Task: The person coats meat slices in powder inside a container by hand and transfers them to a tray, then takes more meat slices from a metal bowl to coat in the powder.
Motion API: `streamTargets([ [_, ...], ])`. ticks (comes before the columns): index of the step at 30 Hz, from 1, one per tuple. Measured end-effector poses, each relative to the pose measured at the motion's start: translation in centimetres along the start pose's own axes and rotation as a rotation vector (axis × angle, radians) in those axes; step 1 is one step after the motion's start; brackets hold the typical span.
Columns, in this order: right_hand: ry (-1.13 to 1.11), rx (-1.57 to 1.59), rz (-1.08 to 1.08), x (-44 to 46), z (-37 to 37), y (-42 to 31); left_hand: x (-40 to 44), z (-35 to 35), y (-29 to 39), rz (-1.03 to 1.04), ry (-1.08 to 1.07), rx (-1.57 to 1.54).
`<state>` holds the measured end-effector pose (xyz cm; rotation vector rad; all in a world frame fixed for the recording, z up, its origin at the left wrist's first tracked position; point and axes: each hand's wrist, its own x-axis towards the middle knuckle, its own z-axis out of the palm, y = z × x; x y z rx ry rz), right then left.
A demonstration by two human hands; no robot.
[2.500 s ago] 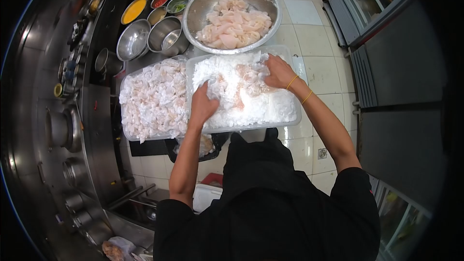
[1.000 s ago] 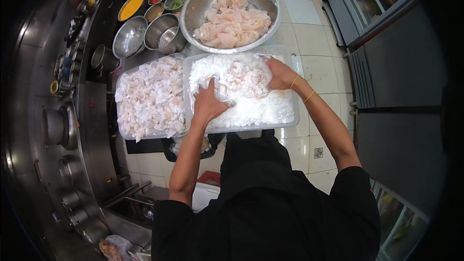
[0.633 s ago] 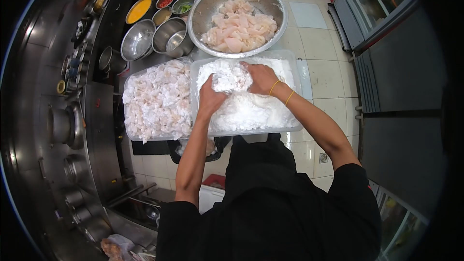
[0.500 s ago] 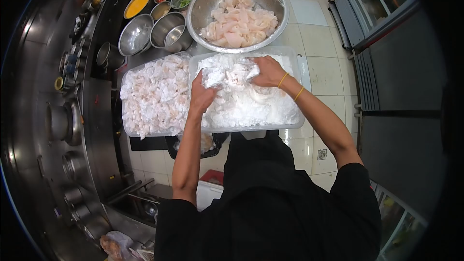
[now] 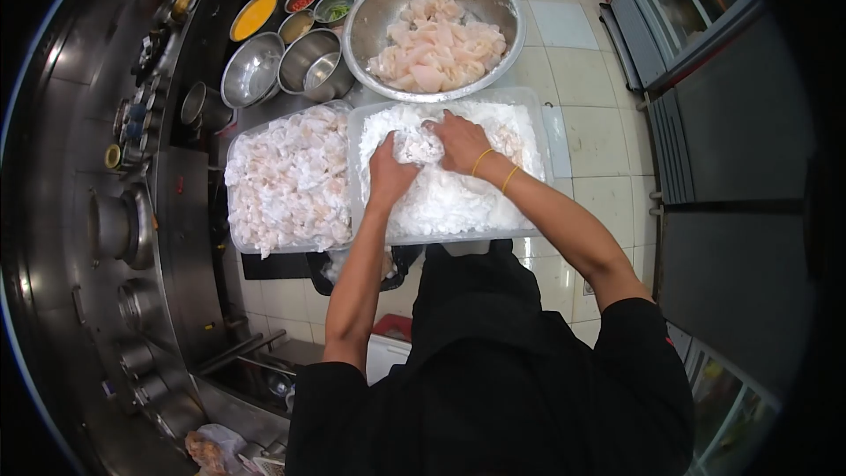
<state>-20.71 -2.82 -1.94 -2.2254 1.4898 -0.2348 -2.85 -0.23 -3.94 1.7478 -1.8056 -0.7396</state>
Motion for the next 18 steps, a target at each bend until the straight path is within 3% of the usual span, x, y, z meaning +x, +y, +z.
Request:
streamTargets([
  [3, 0.102, 0.081, -0.051, -0.2, -1.4, 2.8, 0.6, -1.9, -0.7, 0.008, 0.009, -0.38],
  [6, -0.124, -0.047, -0.088, -0.5, -3.5, 4.5, -0.9, -4.2, 0.7, -0.01, -0.058, -0.481],
  [10, -0.094, -0.092, 0.002, -2.4, -3.6, 2.7, -2.8, -3.2, -0.2, 0.04, -0.106, 0.01],
  [14, 0.016, -0.1, 0.014, -1.1, -1.0, 1.2, -2.2, -0.3, 0.9, -0.096, -0.201, 0.33],
  [15, 0.021, -0.047, 0.013, -0.4, -0.5, 1.2, -1.7, 0.9, 0.0, -0.056, -0.056, 0.294],
  [18, 0.067, 0.088, -0.014, 1.2, -0.9, 2.5, 0.6, 0.9, -2.2, -0.033, -0.017, -0.161],
])
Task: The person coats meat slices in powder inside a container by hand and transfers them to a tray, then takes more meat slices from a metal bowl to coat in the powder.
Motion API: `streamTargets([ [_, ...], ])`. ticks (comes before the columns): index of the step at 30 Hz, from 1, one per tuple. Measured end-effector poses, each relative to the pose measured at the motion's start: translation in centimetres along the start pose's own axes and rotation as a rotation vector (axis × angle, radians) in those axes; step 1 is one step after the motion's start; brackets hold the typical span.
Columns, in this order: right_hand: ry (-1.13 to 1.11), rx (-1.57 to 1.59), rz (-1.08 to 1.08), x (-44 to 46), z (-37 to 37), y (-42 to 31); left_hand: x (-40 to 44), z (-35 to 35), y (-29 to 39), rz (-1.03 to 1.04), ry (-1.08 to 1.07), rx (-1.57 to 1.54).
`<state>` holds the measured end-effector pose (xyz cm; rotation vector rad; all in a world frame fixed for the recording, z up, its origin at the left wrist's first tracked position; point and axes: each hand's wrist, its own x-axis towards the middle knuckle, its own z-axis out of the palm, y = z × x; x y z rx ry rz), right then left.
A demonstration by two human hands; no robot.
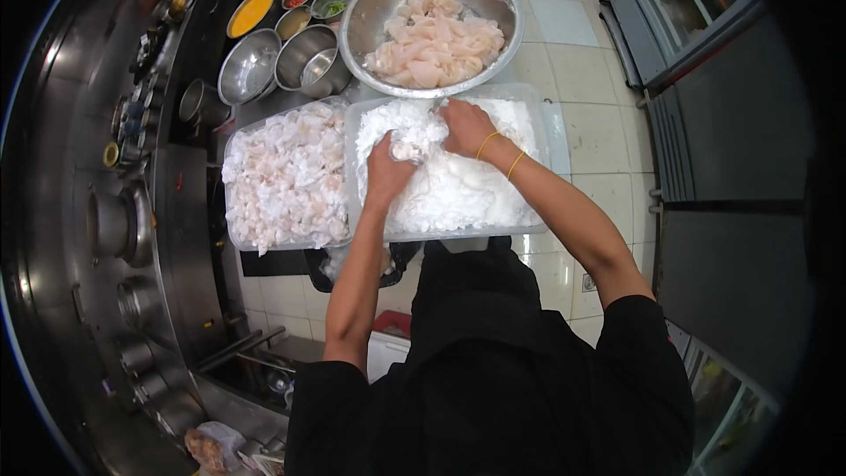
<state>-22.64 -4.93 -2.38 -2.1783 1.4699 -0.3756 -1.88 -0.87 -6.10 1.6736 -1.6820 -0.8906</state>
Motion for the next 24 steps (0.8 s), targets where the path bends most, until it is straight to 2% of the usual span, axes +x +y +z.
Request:
streamTargets([
  [1, -0.002, 0.039, 0.011, 0.4, -0.6, 0.6, -0.6, -1.2, 3.0, -0.001, 0.014, -0.142],
  [3, 0.067, 0.164, -0.003, 0.1, -1.4, 2.0, -0.8, -2.2, 3.2, -0.021, 0.012, -0.283],
  [4, 0.004, 0.129, 0.041, -0.7, -2.4, 2.0, -0.9, -2.7, 2.9, -0.032, 0.017, -0.355],
  [6, -0.111, 0.052, 0.124, -2.0, -4.6, 2.1, -1.2, -2.8, 2.3, -0.017, 0.009, -0.172],
  [7, -0.252, 0.012, 0.123, -2.3, -5.0, 2.5, -1.4, -2.3, 1.9, 0.025, 0.026, -0.045],
  [8, -0.2, -0.062, 0.124, -3.1, -4.7, 2.5, -1.6, -1.9, 1.5, 0.066, 0.043, 0.083],
  [10, -0.095, -0.208, 0.13, -4.9, -3.8, 1.9, -2.3, -1.1, 3.8, -0.006, -0.05, 0.333],
  [11, -0.312, -0.183, 0.206, -4.4, -4.3, 1.5, -2.3, -0.3, 3.9, -0.005, -0.059, 0.429],
  [12, -0.26, -0.171, 0.182, -4.3, -3.8, 2.0, -2.2, 0.3, 4.1, -0.001, -0.065, 0.528],
  [16, -0.126, -0.047, 0.087, -3.3, -2.9, 5.0, -0.5, -0.2, 2.1, -0.073, -0.071, 0.364],
  [17, -0.11, -0.001, 0.063, -3.0, -3.1, 5.5, -0.3, -0.3, 1.2, -0.023, -0.03, 0.318],
  [20, 0.082, 0.238, -0.006, -3.2, -4.8, 4.9, -0.1, -1.5, -0.1, -0.005, 0.009, 0.148],
  [23, 0.114, 0.416, -0.018, -3.2, -6.1, 2.5, -1.0, -2.0, 0.4, -0.036, 0.072, 0.171],
  [24, 0.104, 0.377, -0.016, -3.2, -5.8, 1.6, -1.2, -2.1, 0.3, -0.026, 0.095, 0.175],
])
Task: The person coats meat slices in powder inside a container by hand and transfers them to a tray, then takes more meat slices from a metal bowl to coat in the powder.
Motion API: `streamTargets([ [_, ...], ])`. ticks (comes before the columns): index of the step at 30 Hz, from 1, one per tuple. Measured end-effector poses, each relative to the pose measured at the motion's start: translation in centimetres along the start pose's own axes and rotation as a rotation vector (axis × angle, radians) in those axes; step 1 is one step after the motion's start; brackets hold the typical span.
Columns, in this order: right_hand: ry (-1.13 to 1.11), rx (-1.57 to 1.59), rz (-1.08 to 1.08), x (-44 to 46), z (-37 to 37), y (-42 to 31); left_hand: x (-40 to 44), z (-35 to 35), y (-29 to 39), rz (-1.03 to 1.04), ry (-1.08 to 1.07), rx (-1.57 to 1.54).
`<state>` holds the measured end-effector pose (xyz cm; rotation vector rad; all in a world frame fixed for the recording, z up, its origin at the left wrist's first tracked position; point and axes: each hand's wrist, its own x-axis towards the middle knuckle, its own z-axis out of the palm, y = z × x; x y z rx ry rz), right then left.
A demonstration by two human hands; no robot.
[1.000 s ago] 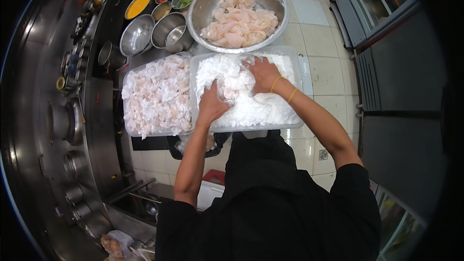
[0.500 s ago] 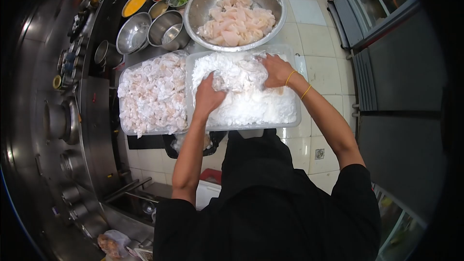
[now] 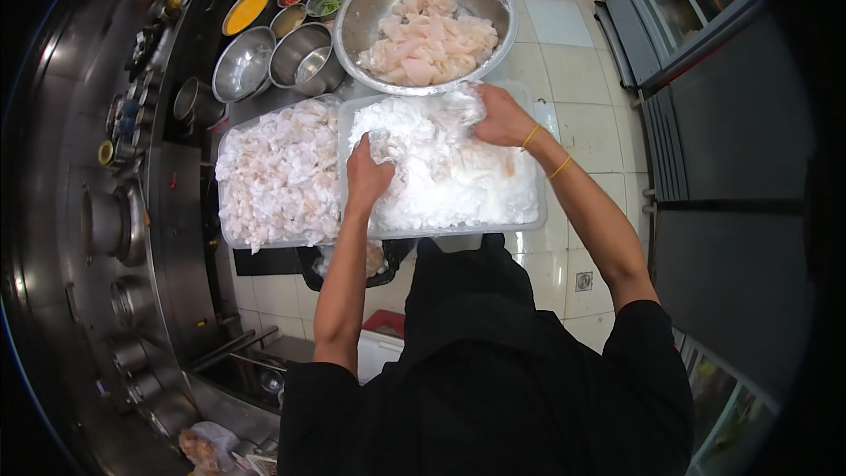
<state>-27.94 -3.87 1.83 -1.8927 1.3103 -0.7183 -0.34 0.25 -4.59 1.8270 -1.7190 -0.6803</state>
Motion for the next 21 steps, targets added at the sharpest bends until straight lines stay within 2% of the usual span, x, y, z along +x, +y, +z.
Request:
streamTargets([
  [5, 0.015, -0.112, -0.098, 1.6, 5.5, -1.0, -0.7, -0.4, 0.7, -0.022, -0.031, -0.107],
  [9, 0.039, -0.177, -0.111, 1.8, 6.1, -0.5, -1.4, -1.6, 1.5, 0.006, -0.122, -0.23],
  [12, -0.068, -0.376, 0.088, 0.2, 3.0, -0.8, -2.0, -0.7, 0.6, 0.09, -0.076, -0.144],
  [13, -0.137, -0.457, 0.153, -0.3, 2.6, -1.5, -2.2, -0.6, 1.5, 0.018, -0.104, -0.118],
  [15, -0.269, -0.623, 0.292, -1.9, 2.5, -2.7, -2.8, 0.1, 4.0, 0.034, -0.102, 0.126],
  [17, -0.249, -0.693, 0.252, -2.4, 5.6, -1.2, -2.8, 1.0, 5.8, 0.039, -0.105, 0.266],
  [18, -0.234, -0.726, 0.232, -2.3, 6.7, -0.8, -2.2, 1.4, 5.3, 0.086, -0.084, 0.178],
  [21, -0.166, -0.492, 0.173, -1.5, 5.9, -0.4, -0.9, 1.5, 3.6, 0.177, -0.046, -0.086],
])
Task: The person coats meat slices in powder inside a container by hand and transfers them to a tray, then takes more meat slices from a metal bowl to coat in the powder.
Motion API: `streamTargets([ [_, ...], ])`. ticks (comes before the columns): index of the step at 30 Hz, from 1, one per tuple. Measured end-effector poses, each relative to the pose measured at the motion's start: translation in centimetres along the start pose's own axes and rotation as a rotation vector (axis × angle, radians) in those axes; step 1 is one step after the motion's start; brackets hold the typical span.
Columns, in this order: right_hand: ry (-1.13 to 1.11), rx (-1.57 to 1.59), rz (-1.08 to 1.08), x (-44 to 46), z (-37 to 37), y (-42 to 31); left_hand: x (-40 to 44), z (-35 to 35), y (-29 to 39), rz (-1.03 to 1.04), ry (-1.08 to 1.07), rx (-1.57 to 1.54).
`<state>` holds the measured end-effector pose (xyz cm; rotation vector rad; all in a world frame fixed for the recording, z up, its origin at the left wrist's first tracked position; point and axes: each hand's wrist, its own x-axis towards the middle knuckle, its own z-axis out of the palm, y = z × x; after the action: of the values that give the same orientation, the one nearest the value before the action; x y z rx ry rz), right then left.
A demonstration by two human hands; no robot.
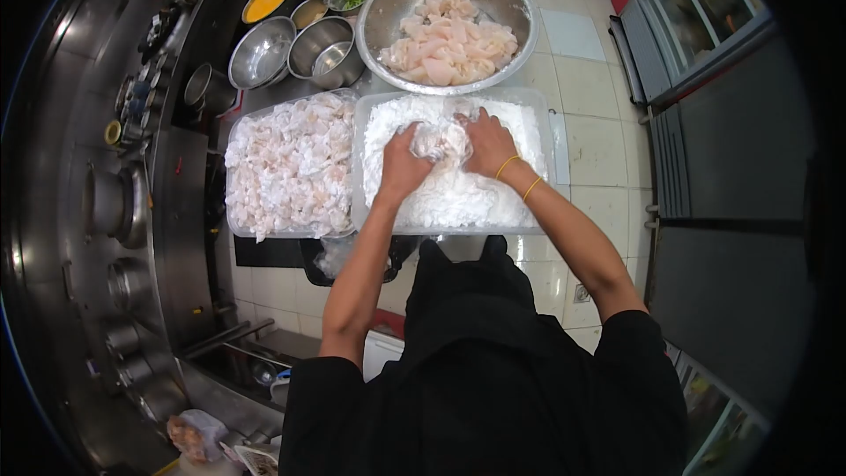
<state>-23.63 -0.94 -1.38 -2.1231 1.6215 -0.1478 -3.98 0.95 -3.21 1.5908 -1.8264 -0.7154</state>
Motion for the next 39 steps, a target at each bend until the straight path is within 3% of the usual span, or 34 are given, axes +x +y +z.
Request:
streamTargets([
  [5, 0.097, 0.152, -0.068, 0.1, 0.1, 4.0, -0.2, -3.5, 0.2, 0.004, 0.089, -0.294],
  [9, 0.069, 0.187, 0.02, -1.0, -2.2, 0.8, -1.7, -3.3, -0.8, -0.12, 0.032, 0.039],
  [12, -0.041, 0.026, 0.125, -0.8, -1.4, -1.5, -1.6, -1.6, -0.9, -0.142, -0.025, 0.293],
  [15, -0.033, 0.029, 0.077, -0.2, -0.2, -1.7, -0.2, -0.9, 0.2, -0.308, -0.136, 0.289],
  [16, -0.021, 0.034, 0.063, 0.0, -0.3, -1.7, 0.1, -0.2, -0.7, -0.275, -0.04, 0.285],
  [19, 0.009, 0.066, 0.004, 0.2, -0.1, -0.7, 0.5, -0.9, -2.2, -0.275, 0.049, -0.106],
  [20, 0.077, 0.081, 0.001, 0.1, -0.1, -0.3, 0.5, -0.3, -3.6, -0.183, 0.151, -0.058],
  [22, 0.204, 0.108, -0.009, -0.5, 0.3, 0.6, 0.2, -1.6, -1.0, -0.18, 0.143, -0.223],
  [26, 0.397, 0.188, -0.149, 0.5, 1.3, 2.8, -0.1, -0.3, -2.4, -0.263, 0.131, -0.521],
  [27, 0.435, 0.274, -0.092, 0.3, 0.1, 1.6, -0.1, -0.3, -1.2, -0.317, 0.159, -0.607],
  [29, 0.439, 0.266, -0.078, 0.8, -0.8, 1.2, 0.4, -0.3, -1.0, -0.397, 0.174, -0.822],
  [35, 0.279, 0.57, -0.079, 3.4, -5.6, -6.1, 0.3, -6.5, -3.0, -0.418, 0.272, -1.075],
  [39, 0.212, 0.643, -0.302, 8.8, -3.8, -12.8, -1.8, -12.8, -7.8, -0.352, 0.52, -1.171],
])
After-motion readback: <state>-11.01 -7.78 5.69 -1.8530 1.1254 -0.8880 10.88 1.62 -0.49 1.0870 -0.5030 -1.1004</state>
